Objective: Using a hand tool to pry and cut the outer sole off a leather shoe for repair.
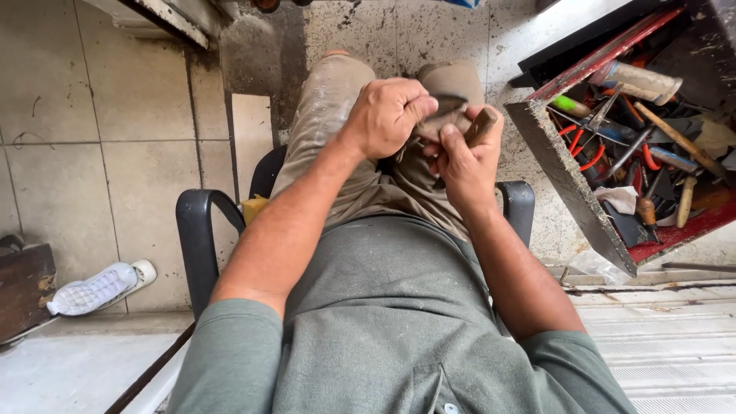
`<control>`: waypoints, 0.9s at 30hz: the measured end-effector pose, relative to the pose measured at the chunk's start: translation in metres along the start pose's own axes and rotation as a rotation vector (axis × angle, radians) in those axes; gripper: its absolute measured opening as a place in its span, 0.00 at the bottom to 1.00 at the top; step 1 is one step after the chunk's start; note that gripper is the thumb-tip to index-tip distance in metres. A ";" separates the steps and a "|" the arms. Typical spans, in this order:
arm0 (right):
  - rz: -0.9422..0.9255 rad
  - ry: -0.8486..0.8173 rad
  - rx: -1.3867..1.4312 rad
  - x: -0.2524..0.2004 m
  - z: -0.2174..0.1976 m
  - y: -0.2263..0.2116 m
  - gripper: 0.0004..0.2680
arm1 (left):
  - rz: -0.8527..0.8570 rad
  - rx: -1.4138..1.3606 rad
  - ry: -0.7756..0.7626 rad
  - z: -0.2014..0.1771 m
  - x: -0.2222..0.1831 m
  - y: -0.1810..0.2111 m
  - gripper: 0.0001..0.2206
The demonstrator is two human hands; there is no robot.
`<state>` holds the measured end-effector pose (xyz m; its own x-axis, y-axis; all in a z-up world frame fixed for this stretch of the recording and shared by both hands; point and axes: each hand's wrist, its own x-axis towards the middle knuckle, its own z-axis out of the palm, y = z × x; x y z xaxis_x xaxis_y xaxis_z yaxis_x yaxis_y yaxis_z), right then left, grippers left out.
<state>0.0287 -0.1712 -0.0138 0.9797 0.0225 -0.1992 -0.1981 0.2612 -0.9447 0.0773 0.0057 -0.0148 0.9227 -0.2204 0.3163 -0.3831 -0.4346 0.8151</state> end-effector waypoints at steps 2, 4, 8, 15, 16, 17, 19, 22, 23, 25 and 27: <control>0.029 -0.039 -0.055 -0.014 -0.009 -0.015 0.12 | 0.007 -0.054 -0.150 -0.012 0.007 0.006 0.14; 0.212 -0.198 -0.058 -0.035 -0.020 -0.028 0.15 | -0.119 -0.076 -0.394 -0.021 0.009 0.011 0.16; 0.229 -0.080 -0.412 -0.043 -0.084 -0.038 0.04 | -0.424 -0.152 -0.677 -0.019 0.002 0.006 0.16; -0.485 -0.363 -0.581 -0.056 -0.115 -0.076 0.21 | -0.408 0.021 -0.927 -0.010 0.006 0.026 0.18; -0.484 -0.478 -0.588 -0.059 -0.111 -0.079 0.17 | -0.431 0.035 -0.986 -0.012 0.009 0.032 0.23; -0.480 -0.477 -0.582 -0.056 -0.106 -0.073 0.17 | -0.436 0.038 -0.991 -0.009 0.008 0.029 0.23; -0.493 -0.570 -0.531 -0.048 -0.098 -0.062 0.10 | -0.373 0.073 -1.008 0.000 0.009 0.022 0.23; -0.459 -0.570 -0.454 -0.041 -0.092 -0.036 0.13 | -0.383 0.064 -1.020 0.003 0.008 0.021 0.22; -0.458 -0.570 -0.452 -0.039 -0.090 -0.031 0.13 | -0.385 0.064 -1.021 0.003 0.008 0.023 0.22; -0.424 -0.580 -0.450 -0.034 -0.086 -0.023 0.09 | -0.422 0.081 -1.016 0.003 0.009 0.026 0.15; -0.426 -0.581 -0.458 -0.031 -0.085 -0.021 0.09 | -0.411 0.086 -1.016 0.006 0.006 0.021 0.15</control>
<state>-0.0002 -0.2599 -0.0101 0.8087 0.5355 0.2435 0.3205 -0.0539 -0.9457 0.0747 -0.0101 0.0017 0.5309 -0.6439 -0.5510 -0.0923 -0.6902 0.7177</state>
